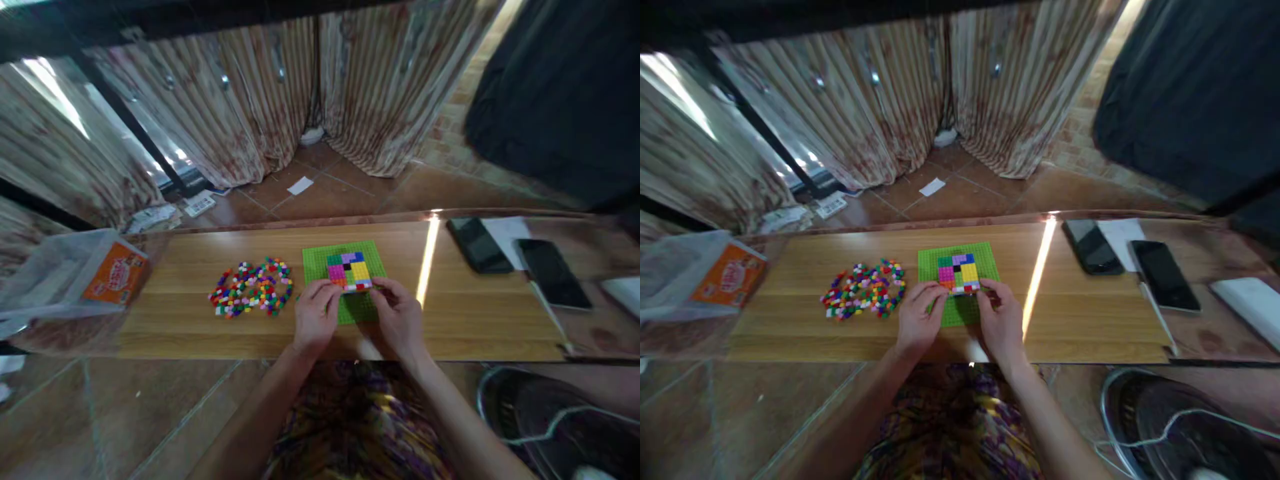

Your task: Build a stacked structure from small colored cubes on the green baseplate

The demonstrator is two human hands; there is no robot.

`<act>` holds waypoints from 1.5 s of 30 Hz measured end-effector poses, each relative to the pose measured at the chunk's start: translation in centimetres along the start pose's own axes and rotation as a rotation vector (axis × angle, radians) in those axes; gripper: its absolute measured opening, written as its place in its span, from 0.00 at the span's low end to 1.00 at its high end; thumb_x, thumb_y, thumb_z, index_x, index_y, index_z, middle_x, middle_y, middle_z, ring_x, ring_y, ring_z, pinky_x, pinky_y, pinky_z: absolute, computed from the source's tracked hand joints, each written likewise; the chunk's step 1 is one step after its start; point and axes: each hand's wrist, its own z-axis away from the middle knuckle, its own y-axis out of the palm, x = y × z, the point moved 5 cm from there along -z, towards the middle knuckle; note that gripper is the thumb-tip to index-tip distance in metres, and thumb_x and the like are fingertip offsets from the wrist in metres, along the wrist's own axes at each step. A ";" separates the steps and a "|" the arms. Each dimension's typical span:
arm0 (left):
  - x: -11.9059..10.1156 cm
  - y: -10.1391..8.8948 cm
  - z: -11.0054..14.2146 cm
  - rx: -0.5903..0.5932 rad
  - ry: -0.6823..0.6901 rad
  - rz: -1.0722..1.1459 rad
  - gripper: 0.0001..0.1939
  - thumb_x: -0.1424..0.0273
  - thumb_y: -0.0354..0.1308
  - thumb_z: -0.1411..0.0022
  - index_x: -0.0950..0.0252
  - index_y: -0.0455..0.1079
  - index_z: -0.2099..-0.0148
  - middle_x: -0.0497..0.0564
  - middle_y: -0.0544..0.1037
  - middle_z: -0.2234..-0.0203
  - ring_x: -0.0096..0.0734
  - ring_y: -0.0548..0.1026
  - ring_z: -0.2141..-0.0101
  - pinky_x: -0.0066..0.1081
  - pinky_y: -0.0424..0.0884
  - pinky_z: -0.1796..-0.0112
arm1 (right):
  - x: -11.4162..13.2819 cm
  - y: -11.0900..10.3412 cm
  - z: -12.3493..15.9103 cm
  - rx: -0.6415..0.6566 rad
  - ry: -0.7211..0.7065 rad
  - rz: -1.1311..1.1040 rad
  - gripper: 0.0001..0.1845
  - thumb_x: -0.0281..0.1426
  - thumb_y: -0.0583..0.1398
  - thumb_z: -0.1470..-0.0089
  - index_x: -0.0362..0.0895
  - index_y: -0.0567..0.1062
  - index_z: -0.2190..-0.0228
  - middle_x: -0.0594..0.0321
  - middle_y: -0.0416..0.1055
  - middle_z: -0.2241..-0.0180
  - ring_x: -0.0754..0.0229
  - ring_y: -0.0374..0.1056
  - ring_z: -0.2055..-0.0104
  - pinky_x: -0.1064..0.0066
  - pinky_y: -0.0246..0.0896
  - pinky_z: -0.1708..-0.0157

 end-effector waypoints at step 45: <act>0.2 0.6 0.0 0.006 0.014 -0.115 0.06 0.70 0.59 0.35 0.61 0.78 0.60 0.51 0.77 0.65 0.28 0.76 0.62 0.29 0.74 0.59 | -0.1 0.3 0.0 0.049 0.002 0.015 0.17 0.42 0.62 0.46 0.45 0.79 0.59 0.54 0.79 0.59 0.53 0.75 0.61 0.58 0.71 0.57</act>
